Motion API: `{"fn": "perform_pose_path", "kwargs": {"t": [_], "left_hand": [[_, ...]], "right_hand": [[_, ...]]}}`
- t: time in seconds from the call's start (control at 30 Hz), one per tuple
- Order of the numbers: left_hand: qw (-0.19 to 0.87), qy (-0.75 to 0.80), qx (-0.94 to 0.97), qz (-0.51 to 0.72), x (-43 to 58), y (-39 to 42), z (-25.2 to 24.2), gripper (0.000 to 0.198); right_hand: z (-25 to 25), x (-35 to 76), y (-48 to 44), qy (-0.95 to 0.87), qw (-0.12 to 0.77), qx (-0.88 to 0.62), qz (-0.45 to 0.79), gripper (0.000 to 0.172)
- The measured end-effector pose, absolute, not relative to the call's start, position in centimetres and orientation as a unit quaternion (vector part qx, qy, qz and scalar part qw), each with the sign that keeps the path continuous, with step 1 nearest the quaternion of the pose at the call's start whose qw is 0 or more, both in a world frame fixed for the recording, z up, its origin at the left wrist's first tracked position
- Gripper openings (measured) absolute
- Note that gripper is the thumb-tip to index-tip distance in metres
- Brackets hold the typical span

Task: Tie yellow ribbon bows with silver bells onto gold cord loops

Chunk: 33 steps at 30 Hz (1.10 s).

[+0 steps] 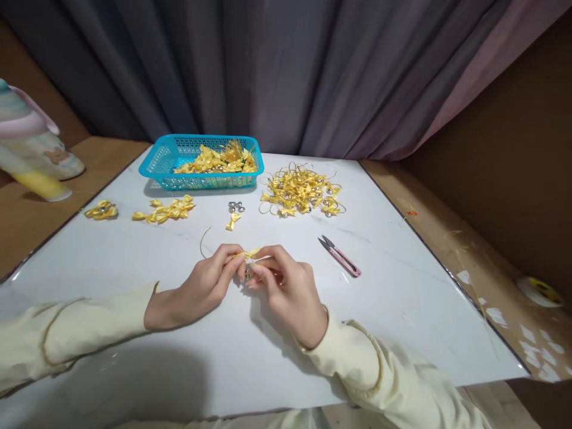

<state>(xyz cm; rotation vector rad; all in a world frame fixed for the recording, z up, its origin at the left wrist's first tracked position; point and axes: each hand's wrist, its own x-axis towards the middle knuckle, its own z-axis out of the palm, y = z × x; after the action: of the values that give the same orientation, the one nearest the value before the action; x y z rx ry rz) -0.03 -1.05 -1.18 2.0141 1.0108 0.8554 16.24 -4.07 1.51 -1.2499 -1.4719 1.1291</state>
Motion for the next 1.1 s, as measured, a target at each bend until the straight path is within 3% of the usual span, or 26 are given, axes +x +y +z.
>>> {"fn": "perform_pose_path", "kwargs": {"t": [0.3, 0.47, 0.8, 0.93, 1.1], "left_hand": [[0.341, 0.349, 0.815, 0.313, -0.2, -1.2, -1.2, 0.01], [0.326, 0.354, 0.813, 0.327, -0.3, -1.3, -1.0, 0.012], [0.224, 0.2, 0.888, 0.348, -0.8, -1.4, -0.6, 0.014], [0.202, 0.178, 0.897, 0.35, -0.8, -1.6, -0.5, 0.017], [0.179, 0.141, 0.901, 0.369, -0.9, -2.0, -0.4, 0.019]], "right_hand": [[1.5, 16.0, -3.6, -0.551, 0.443, -0.494, 0.507, 0.022], [1.9, 17.1, -2.4, -0.553, 0.422, -0.528, 0.487, 0.048], [1.9, 17.0, -1.7, -0.436, 0.31, -0.373, 0.758, 0.055], [1.9, 16.8, -1.8, -0.379, 0.318, -0.342, 0.799, 0.065], [1.7, 16.6, -2.1, -0.349, 0.35, -0.357, 0.792, 0.063]]}}
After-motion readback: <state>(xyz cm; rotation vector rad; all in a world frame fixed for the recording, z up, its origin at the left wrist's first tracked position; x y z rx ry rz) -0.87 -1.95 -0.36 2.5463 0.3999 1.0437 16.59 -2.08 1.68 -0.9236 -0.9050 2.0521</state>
